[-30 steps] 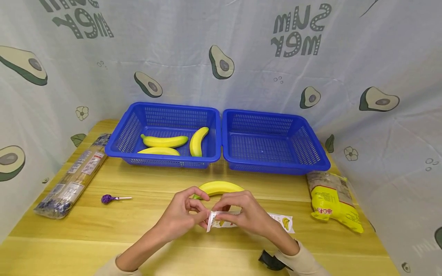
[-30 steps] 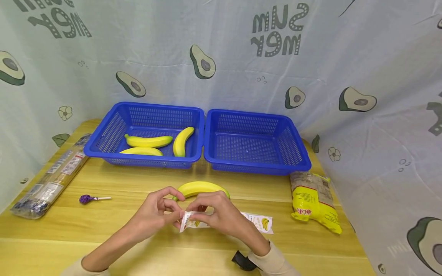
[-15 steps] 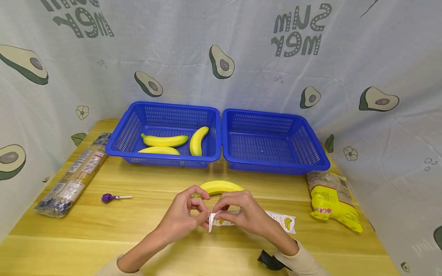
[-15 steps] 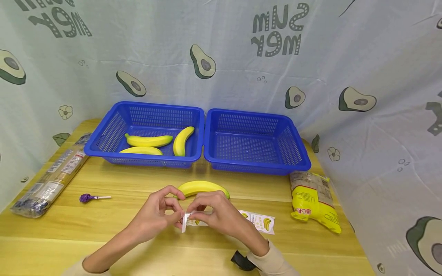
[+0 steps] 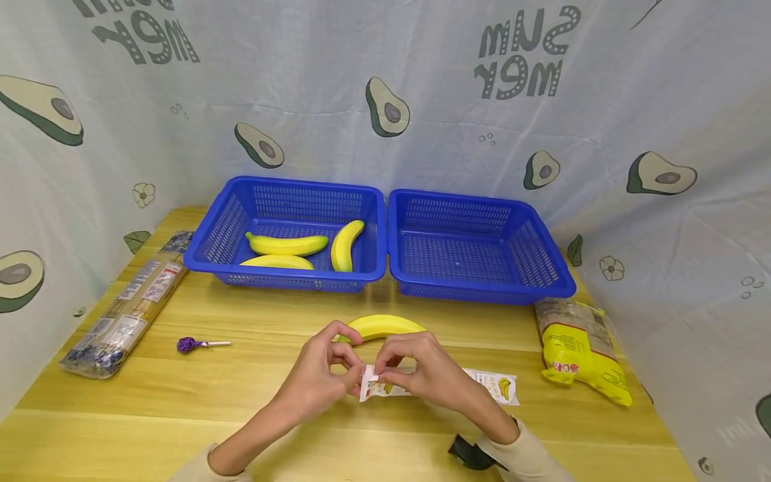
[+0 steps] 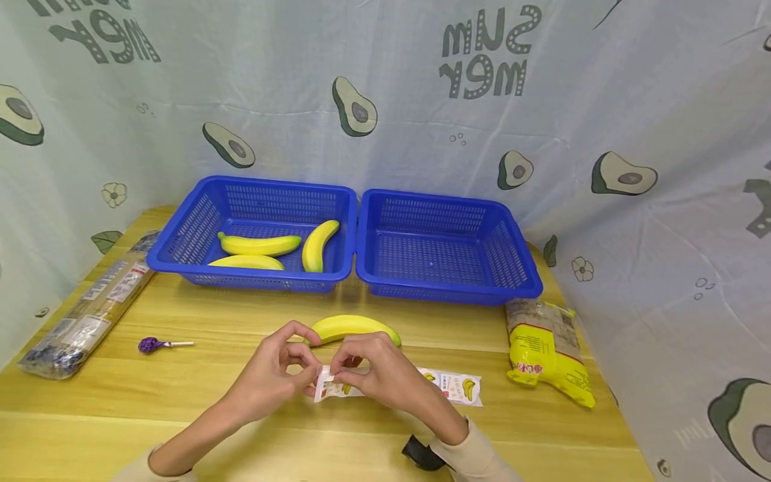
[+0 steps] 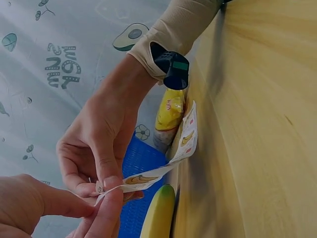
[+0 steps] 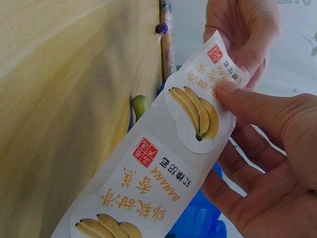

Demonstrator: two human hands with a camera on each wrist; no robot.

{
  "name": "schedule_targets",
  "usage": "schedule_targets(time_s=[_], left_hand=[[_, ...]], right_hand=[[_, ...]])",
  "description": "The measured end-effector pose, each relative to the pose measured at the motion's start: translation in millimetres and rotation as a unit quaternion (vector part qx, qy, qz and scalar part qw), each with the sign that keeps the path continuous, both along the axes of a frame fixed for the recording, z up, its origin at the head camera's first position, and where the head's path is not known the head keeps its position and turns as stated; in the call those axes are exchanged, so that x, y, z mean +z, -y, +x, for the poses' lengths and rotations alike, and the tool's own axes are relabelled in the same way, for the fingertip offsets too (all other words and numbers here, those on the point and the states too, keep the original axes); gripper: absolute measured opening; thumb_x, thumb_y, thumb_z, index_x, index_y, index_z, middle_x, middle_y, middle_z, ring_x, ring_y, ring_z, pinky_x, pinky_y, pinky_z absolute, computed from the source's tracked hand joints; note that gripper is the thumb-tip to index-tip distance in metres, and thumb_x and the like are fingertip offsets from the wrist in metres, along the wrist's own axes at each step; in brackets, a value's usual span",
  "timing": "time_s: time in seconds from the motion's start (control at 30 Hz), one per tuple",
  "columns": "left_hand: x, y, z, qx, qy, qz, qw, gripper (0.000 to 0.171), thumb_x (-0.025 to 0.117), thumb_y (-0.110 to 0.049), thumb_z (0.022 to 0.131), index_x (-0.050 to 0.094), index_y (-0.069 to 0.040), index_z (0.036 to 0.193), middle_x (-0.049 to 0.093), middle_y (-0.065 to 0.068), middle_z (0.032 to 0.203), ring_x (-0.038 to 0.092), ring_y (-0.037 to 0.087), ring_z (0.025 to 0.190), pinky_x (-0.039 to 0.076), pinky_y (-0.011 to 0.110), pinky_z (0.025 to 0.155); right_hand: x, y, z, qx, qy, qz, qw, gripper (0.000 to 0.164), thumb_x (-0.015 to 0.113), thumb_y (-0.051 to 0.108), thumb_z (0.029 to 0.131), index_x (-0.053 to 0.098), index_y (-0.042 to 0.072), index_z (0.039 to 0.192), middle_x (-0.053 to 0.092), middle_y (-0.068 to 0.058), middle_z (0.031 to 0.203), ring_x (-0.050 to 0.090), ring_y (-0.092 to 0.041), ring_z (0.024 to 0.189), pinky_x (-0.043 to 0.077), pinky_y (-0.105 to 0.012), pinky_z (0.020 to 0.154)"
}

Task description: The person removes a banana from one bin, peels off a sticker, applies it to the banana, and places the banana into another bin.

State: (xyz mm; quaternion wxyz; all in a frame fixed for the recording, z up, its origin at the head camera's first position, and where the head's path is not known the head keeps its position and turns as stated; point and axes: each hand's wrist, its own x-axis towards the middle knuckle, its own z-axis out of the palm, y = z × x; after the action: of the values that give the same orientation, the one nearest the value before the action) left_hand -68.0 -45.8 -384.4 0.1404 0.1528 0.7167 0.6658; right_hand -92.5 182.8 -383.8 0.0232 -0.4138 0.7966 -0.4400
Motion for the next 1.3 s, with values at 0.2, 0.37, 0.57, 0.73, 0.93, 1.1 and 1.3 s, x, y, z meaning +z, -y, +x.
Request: schedule_targets(time_s=[0.2, 0.37, 0.57, 0.73, 0.93, 1.1, 1.3], left_hand=[[-2.1, 0.3, -0.2, 0.006, 0.000, -0.014, 0.9999, 0.034, 0.068, 0.014, 0.092, 0.052, 0.008, 0.122, 0.075, 0.012, 0.086, 0.073, 0.025, 0.082, 0.068, 0.037, 0.065], [-4.5, 1.2, -0.3, 0.010, -0.019, -0.028, 0.9994, 0.031, 0.071, 0.015, 0.091, 0.053, 0.006, 0.115, 0.077, 0.013, 0.086, 0.075, 0.025, 0.078, 0.068, 0.041, 0.064], [-10.7, 2.7, 0.4, 0.011, -0.074, -0.064, 0.9952, 0.023, 0.076, 0.016, 0.089, 0.061, -0.002, 0.094, 0.073, 0.008, 0.084, 0.072, 0.019, 0.077, 0.067, 0.036, 0.061], [-14.7, 3.5, 1.3, 0.012, -0.113, -0.100, 0.9884, 0.025, 0.076, 0.017, 0.087, 0.066, -0.006, 0.084, 0.070, 0.002, 0.080, 0.068, 0.011, 0.074, 0.064, 0.028, 0.057], [-18.0, 7.9, 1.5, 0.007, -0.140, -0.154, 0.9781, 0.028, 0.077, 0.017, 0.085, 0.067, -0.009, 0.081, 0.070, -0.002, 0.078, 0.065, 0.007, 0.072, 0.062, 0.024, 0.060], [-22.0, 12.0, 1.9, -0.005, -0.168, -0.212, 0.9627, 0.026, 0.081, 0.014, 0.084, 0.069, -0.009, 0.081, 0.069, -0.004, 0.076, 0.061, 0.004, 0.070, 0.058, 0.022, 0.064], [-14.2, 15.6, 3.4, -0.005, -0.184, -0.308, 0.9333, 0.011, 0.088, -0.003, 0.087, 0.080, -0.012, 0.087, 0.069, -0.007, 0.078, 0.056, 0.005, 0.066, 0.048, 0.023, 0.055]], right_hand=[[-0.8, -1.5, -2.0, 0.002, 0.007, -0.005, 1.000, 0.017, 0.084, -0.006, 0.089, 0.076, 0.009, 0.092, 0.077, 0.000, 0.092, 0.071, -0.009, 0.088, 0.064, -0.032, 0.079], [-0.3, -6.2, -2.5, 0.001, 0.043, -0.018, 0.999, 0.015, 0.085, 0.000, 0.091, 0.076, 0.011, 0.090, 0.076, -0.002, 0.102, 0.071, -0.016, 0.099, 0.062, -0.034, 0.092], [0.7, -13.7, -4.0, 0.015, 0.096, -0.034, 0.995, 0.013, 0.084, 0.002, 0.093, 0.075, 0.012, 0.092, 0.076, -0.006, 0.108, 0.070, -0.021, 0.106, 0.059, -0.034, 0.101], [-0.1, -17.4, -6.6, 0.019, 0.136, -0.046, 0.989, 0.007, 0.081, 0.002, 0.095, 0.075, 0.005, 0.095, 0.077, -0.006, 0.098, 0.071, -0.016, 0.096, 0.061, -0.035, 0.096], [1.0, -16.2, -10.8, 0.008, 0.162, -0.056, 0.985, 0.006, 0.079, -0.004, 0.095, 0.074, -0.002, 0.097, 0.075, -0.012, 0.092, 0.070, -0.011, 0.087, 0.065, -0.034, 0.086], [3.7, -13.4, -14.8, -0.004, 0.173, -0.057, 0.983, 0.006, 0.079, -0.002, 0.097, 0.073, -0.005, 0.098, 0.073, -0.012, 0.092, 0.068, -0.011, 0.083, 0.065, -0.028, 0.078], [4.4, -9.8, -18.2, -0.002, 0.174, -0.045, 0.984, 0.001, 0.076, -0.001, 0.099, 0.076, -0.002, 0.100, 0.075, -0.012, 0.093, 0.064, -0.009, 0.077, 0.058, -0.021, 0.066]])
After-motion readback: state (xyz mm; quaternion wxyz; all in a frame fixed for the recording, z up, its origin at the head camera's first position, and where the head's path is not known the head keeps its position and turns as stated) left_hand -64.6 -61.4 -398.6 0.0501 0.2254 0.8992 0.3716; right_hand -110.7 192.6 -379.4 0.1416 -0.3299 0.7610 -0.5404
